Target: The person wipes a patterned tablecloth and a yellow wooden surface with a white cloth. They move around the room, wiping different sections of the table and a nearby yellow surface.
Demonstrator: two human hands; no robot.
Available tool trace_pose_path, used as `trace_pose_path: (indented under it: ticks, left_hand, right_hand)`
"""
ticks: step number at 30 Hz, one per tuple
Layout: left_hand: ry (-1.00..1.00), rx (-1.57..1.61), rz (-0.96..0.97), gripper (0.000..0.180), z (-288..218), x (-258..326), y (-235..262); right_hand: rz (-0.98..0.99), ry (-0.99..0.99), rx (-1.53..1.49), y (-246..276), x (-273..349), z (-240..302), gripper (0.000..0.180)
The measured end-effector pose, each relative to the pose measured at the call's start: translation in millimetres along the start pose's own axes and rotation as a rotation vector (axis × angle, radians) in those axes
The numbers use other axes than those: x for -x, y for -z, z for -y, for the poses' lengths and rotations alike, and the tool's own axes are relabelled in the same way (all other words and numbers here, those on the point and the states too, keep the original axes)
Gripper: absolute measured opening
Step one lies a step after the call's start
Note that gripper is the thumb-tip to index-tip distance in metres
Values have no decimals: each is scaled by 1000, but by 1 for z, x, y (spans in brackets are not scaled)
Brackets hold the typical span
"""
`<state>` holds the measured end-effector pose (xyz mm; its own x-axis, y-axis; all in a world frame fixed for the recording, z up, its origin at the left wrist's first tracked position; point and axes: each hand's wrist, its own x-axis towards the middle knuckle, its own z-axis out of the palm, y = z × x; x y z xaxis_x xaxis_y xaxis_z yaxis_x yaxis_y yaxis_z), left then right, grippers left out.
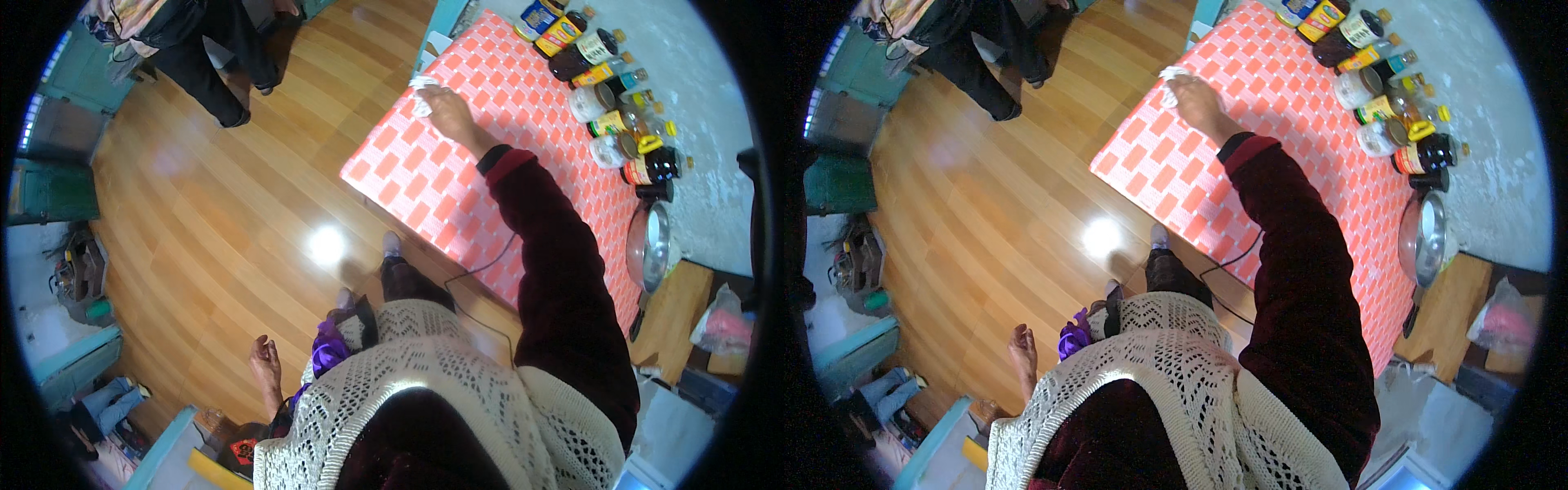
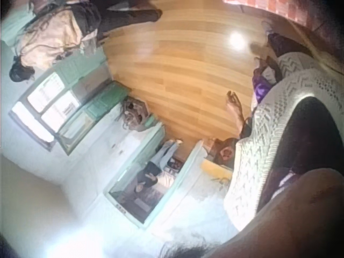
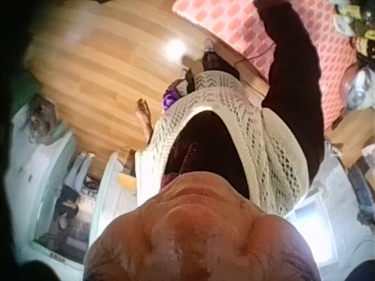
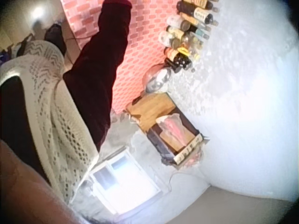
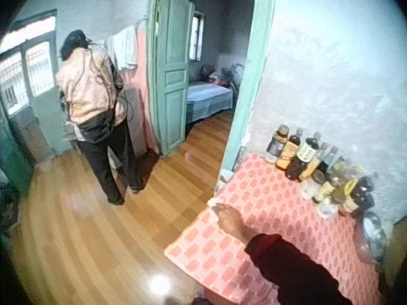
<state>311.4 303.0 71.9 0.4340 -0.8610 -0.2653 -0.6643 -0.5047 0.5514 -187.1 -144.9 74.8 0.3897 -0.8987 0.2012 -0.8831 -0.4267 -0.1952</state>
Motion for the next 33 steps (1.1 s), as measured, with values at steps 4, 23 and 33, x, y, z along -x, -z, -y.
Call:
trace_pose_path:
  ticks: [4, 23, 33]
  left_hand:
    - [-50, 91, 38, 29, 36, -13, -1]
    - [-305, 95, 225, 28, 106, -12, 30]
    - [-412, 80, 211, 29, 82, 66, -9]
  right_hand:
    - [18, 68, -36, 2, 47, 59, 43]
    - [-380, -840, -66, 110, 452, 71, 34]
    - [-189, -393, 89, 59, 431, 63, 47]
